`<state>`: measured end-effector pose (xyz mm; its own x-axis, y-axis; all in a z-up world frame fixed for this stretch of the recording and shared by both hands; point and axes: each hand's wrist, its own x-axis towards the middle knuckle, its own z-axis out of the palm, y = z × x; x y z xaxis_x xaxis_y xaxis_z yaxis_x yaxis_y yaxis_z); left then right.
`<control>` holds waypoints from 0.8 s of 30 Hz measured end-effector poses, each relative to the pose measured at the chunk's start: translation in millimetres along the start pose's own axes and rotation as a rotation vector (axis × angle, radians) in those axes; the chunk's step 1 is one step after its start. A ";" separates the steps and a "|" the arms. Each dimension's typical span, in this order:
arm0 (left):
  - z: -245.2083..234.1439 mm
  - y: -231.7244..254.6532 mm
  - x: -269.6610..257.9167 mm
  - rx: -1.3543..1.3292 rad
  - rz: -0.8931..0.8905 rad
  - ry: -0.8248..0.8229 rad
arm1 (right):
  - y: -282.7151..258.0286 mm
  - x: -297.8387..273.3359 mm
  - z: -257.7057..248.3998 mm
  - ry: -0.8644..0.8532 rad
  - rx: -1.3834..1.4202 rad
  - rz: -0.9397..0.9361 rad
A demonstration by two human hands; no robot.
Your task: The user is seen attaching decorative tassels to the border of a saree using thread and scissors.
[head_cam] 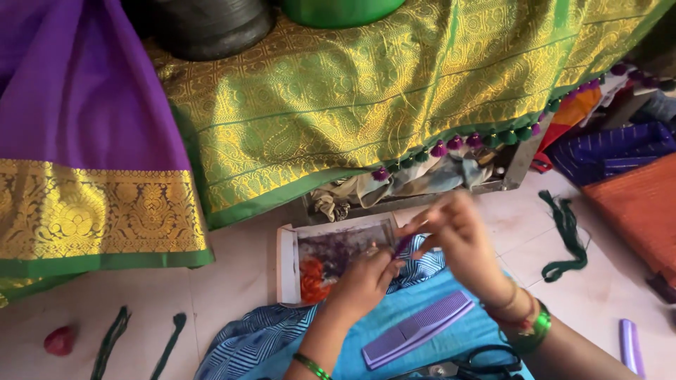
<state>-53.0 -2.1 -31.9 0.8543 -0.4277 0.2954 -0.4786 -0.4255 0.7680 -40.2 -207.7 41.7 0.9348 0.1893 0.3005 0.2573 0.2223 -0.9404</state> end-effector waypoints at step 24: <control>-28.8 49.5 81.2 -1.216 -0.103 0.675 | 8.2 22.8 -32.3 -0.031 -0.381 0.093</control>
<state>-1.5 -35.0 46.4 0.9726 0.1738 0.1542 -0.2315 0.6693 0.7060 -8.8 -232.5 35.8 0.9519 0.2223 0.2108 0.2502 -0.1672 -0.9536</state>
